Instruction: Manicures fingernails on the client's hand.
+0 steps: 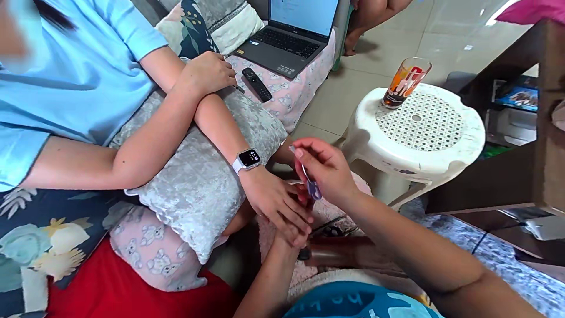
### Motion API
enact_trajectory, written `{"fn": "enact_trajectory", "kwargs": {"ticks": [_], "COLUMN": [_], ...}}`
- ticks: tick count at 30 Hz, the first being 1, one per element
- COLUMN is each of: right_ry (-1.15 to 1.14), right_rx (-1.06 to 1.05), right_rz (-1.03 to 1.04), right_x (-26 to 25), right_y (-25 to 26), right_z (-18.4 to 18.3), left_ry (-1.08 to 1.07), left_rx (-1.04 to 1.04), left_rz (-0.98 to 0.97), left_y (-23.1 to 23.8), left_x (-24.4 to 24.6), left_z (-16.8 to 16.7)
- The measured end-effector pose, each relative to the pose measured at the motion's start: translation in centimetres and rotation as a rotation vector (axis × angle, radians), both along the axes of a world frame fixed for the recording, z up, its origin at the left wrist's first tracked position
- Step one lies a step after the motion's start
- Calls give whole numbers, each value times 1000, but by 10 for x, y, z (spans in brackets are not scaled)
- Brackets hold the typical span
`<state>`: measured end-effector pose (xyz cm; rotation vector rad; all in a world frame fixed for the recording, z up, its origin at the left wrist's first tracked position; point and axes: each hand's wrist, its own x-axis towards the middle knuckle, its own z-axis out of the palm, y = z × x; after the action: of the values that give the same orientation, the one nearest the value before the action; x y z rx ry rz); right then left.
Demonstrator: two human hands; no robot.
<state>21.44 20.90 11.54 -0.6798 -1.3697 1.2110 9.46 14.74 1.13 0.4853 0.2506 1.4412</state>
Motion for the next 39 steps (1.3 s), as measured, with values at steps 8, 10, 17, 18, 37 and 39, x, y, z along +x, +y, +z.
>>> {"fn": "enact_trajectory", "kwargs": {"ticks": [8,10,17,18,37,39], "right_ry": [-41,-132,-314,-323,-318,-321], "right_rx": [17,3,60,61,-6,8], "right_rz": [269,272,242,230,217,202], "right_x": [46,62,65,63,57,56], "right_y": [-43,-46,-53,-53,-53,-53], "right_z": [-47,-50,-42,-42,-44,-45], "left_ry": [35,-31,-74,-60,-48,-26], "left_rx": [-8,27,37,31,-37,-46], "left_rz": [-21,-29,-10,-2,-12,-3], "left_y": [-12,-8,-7,-8,-10,-10], "left_x": [-6,-5,-3,-3,-7,-7], "left_z": [19,14,14,12,7,7]}}
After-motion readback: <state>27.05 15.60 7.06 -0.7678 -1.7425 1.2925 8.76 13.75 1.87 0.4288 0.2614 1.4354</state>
